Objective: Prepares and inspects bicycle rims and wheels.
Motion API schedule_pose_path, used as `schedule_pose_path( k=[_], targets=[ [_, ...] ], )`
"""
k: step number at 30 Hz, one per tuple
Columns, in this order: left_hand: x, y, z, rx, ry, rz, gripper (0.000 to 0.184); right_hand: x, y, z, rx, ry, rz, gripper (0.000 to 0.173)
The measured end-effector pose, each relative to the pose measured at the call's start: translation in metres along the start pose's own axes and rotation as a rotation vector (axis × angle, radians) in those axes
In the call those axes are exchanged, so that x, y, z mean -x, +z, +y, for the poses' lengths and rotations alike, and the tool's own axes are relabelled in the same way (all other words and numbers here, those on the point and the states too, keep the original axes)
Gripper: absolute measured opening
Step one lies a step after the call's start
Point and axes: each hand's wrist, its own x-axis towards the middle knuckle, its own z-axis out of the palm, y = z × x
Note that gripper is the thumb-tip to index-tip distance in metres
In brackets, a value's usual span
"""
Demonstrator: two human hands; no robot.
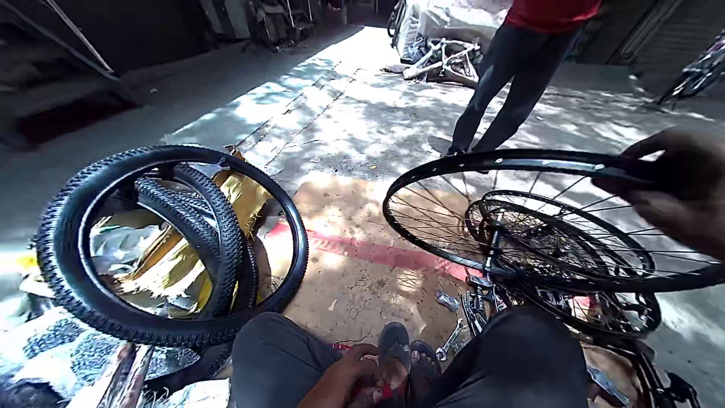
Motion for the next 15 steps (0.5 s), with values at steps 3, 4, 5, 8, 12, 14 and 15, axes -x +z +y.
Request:
schedule_pose_path(
  k=[3,4,5,8,12,14,15],
  targets=[
    [0.026,0.000,-0.019,0.236,-0.105,0.191,0.020,-0.024,0.059,-0.071,0.005,-0.193,-0.065,0.019],
    [0.031,0.000,-0.023,0.332,-0.136,0.248,0.018,-0.028,0.077,-0.084,-0.020,-0.230,-0.079,0.015],
    [0.034,0.001,-0.028,0.419,-0.156,0.295,0.016,-0.028,0.096,-0.090,-0.051,-0.251,-0.089,0.011],
    [0.031,-0.005,-0.044,0.557,-0.182,0.388,0.013,-0.013,0.145,-0.090,-0.178,-0.240,-0.099,0.008],
    [0.012,-0.024,-0.055,0.591,-0.212,0.476,0.013,0.031,0.171,-0.070,-0.242,-0.159,-0.130,0.024],
    [0.000,-0.033,-0.056,0.620,-0.200,0.528,0.013,0.052,0.173,-0.060,-0.223,-0.142,-0.123,0.035],
    [-0.007,-0.035,-0.057,0.639,-0.169,0.583,0.015,0.061,0.172,-0.054,-0.228,-0.132,-0.128,0.037]
  ],
)
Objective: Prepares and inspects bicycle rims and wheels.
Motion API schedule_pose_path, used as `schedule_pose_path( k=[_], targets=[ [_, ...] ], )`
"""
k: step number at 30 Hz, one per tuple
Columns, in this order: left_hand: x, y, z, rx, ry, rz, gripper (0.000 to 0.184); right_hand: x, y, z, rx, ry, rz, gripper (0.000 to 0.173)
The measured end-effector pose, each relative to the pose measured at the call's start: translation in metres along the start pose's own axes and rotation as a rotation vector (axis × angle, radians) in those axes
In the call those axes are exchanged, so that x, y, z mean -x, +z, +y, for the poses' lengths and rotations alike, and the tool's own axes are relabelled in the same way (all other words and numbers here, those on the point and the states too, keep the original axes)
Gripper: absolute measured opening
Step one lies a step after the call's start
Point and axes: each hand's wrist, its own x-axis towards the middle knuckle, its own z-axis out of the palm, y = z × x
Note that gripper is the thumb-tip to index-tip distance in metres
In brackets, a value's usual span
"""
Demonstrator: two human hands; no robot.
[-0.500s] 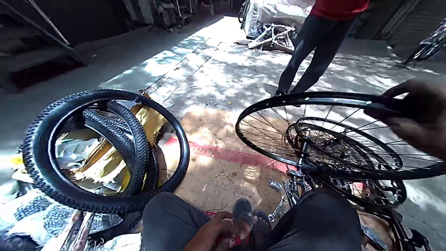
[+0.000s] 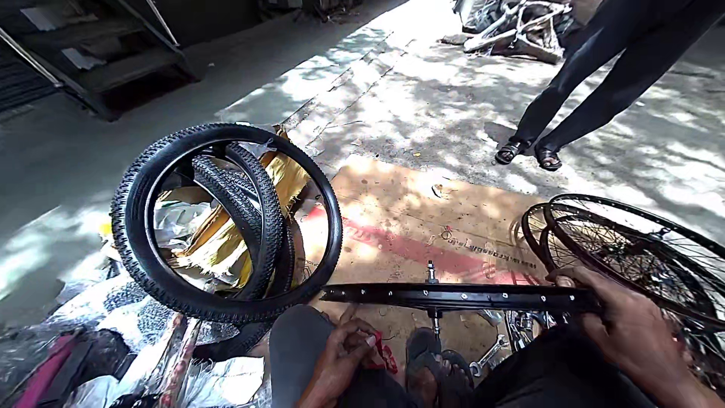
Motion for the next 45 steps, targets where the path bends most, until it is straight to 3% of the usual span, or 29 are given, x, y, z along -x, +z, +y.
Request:
schedule_pose_path(
  k=[2,4,5,8,11,14,16,18,21,25,27,30,34,36,38,40,43,45],
  targets=[
    [-0.011,0.009,0.001,0.118,0.053,0.077,0.031,0.018,-0.001,0.011,-0.053,0.032,0.001,0.039],
    [-0.020,0.015,-0.003,0.214,0.088,0.043,0.063,0.031,-0.003,0.026,-0.109,0.069,-0.010,0.041],
    [-0.022,0.019,-0.004,0.230,0.106,0.025,0.065,0.036,-0.004,0.034,-0.133,0.087,-0.011,0.041],
    [-0.020,0.026,0.005,0.187,0.167,0.049,0.044,0.050,-0.008,0.050,-0.197,0.144,-0.045,0.047],
    [-0.024,0.032,0.038,-0.030,0.285,0.004,0.019,0.045,-0.025,0.048,-0.218,0.118,-0.182,0.095],
    [-0.033,0.058,0.095,-0.340,0.421,-0.183,0.024,0.029,-0.030,0.020,-0.229,0.070,-0.204,0.126],
    [-0.037,0.082,0.125,-0.488,0.452,-0.337,0.024,0.018,-0.017,-0.002,-0.201,0.003,-0.082,0.119],
    [-0.037,0.099,0.135,-0.489,0.463,-0.471,0.023,0.005,-0.007,-0.024,-0.147,-0.048,0.018,0.101],
    [-0.021,0.097,0.104,-0.280,0.344,-0.507,0.023,-0.002,-0.005,-0.037,-0.120,-0.087,0.041,0.082],
    [0.001,0.047,0.010,0.062,-0.122,-0.157,0.022,0.007,-0.005,-0.011,-0.111,-0.084,0.055,0.086],
    [-0.001,0.022,-0.026,0.185,-0.237,0.029,0.028,0.013,-0.007,0.002,-0.143,-0.087,0.056,0.087],
    [-0.020,0.008,-0.042,0.388,-0.180,0.174,0.028,0.017,-0.005,0.012,-0.195,-0.139,0.097,0.091],
    [-0.039,0.012,-0.029,0.522,-0.093,0.266,0.021,0.020,0.002,0.018,-0.184,-0.155,0.232,0.092],
    [-0.038,0.019,-0.005,0.417,0.029,0.189,0.019,0.023,0.005,0.030,-0.176,-0.059,0.283,0.093],
    [-0.034,0.027,0.032,0.247,0.245,-0.008,0.019,0.027,0.005,0.040,-0.188,0.035,0.260,0.097],
    [-0.028,0.043,0.076,-0.004,0.400,-0.220,0.021,0.028,0.006,0.030,-0.173,0.017,0.246,0.101],
    [-0.016,0.084,0.115,-0.370,0.481,-0.486,0.022,0.028,0.005,0.001,-0.144,-0.098,0.228,0.093],
    [-0.015,0.099,0.115,-0.418,0.496,-0.568,0.019,0.023,-0.004,-0.019,-0.095,-0.126,0.191,0.087]
  ],
)
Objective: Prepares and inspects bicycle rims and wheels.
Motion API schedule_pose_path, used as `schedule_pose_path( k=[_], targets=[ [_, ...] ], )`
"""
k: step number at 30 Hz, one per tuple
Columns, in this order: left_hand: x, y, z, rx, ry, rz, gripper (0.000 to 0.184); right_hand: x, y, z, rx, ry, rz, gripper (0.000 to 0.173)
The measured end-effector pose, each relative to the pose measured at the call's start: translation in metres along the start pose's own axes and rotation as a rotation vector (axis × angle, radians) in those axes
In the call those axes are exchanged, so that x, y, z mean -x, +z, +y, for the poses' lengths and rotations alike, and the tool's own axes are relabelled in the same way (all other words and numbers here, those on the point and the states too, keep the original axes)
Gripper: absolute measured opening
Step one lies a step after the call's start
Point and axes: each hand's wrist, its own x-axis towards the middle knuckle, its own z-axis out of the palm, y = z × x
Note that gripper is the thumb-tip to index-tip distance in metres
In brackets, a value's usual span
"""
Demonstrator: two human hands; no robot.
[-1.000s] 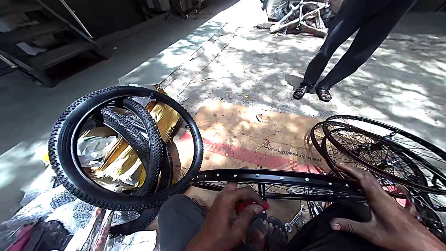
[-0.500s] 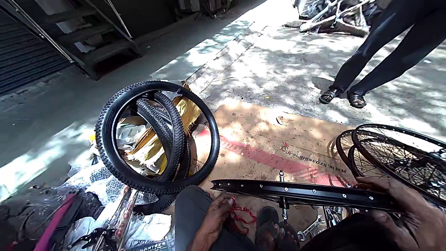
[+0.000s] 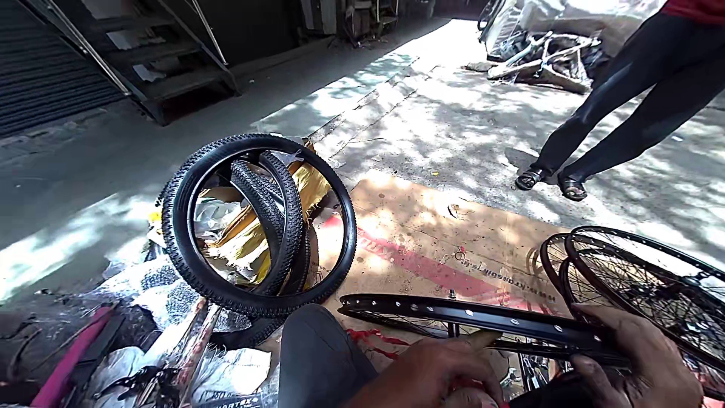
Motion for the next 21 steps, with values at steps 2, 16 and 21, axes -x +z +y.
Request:
schedule_pose_path(
  k=[2,16,21],
  targets=[
    [0.007,0.012,-0.014,0.048,0.006,0.050,0.019,-0.004,-0.008,-0.016,0.039,0.006,-0.055,0.085],
    [0.080,0.017,-0.061,0.387,-0.092,0.413,0.021,0.007,-0.013,-0.048,0.055,-0.036,-0.071,0.069],
    [0.067,-0.008,-0.036,0.201,-0.128,0.317,0.024,0.016,-0.003,-0.033,-0.118,0.101,0.010,0.064]
  ],
)
